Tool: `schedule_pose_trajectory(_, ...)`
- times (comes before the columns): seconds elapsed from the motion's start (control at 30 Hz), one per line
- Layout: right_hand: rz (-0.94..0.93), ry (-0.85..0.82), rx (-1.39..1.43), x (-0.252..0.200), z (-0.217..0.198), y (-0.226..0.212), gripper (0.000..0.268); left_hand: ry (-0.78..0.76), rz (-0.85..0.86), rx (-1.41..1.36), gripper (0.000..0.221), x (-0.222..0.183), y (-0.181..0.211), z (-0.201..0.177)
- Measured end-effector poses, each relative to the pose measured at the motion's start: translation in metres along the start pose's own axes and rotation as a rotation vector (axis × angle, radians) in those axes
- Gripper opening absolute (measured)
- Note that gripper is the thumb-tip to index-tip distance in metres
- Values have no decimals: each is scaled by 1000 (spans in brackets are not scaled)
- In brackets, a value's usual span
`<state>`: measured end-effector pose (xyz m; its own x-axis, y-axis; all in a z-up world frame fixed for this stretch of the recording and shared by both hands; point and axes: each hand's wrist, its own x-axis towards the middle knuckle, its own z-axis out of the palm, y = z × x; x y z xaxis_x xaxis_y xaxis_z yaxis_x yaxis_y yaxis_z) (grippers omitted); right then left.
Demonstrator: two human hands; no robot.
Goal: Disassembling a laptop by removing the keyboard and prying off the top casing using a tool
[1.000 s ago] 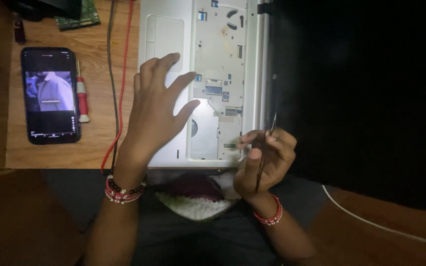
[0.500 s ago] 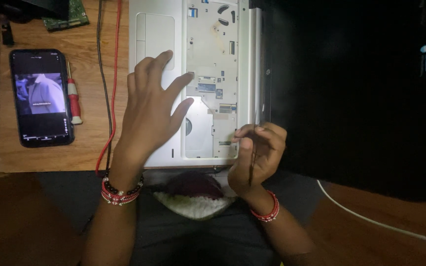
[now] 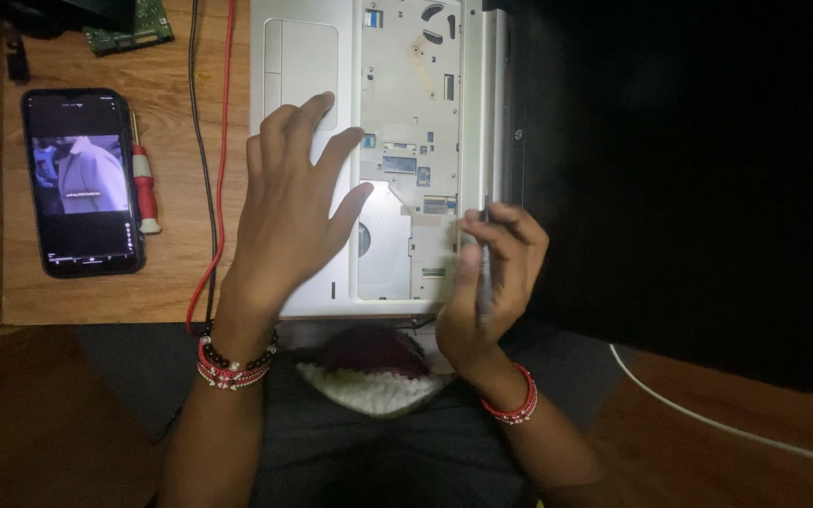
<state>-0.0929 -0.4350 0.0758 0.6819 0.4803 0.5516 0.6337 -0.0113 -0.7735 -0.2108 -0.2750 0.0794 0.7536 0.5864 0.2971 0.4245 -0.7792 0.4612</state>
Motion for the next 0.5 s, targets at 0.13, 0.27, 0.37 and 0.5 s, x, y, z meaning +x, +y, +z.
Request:
schedule_pose_trajectory(0.13, 26, -4, 17, 4, 3, -7, 36, 0, -1, -5, 41, 0, -2, 2)
schedule_pose_trajectory(0.27, 18, 33, -39, 5, 4, 0, 31, -4, 1, 19, 41, 0, -2, 2)
schedule_pose_trajectory(0.37, 19, 14, -84, 4, 0, 8, 31, 2, 8, 21, 42, 0, -2, 2)
schedule_pose_trajectory(0.5, 36, -38, -105, 8, -1, 4, 22, -4, 5, 32, 40, 0, -1, 0)
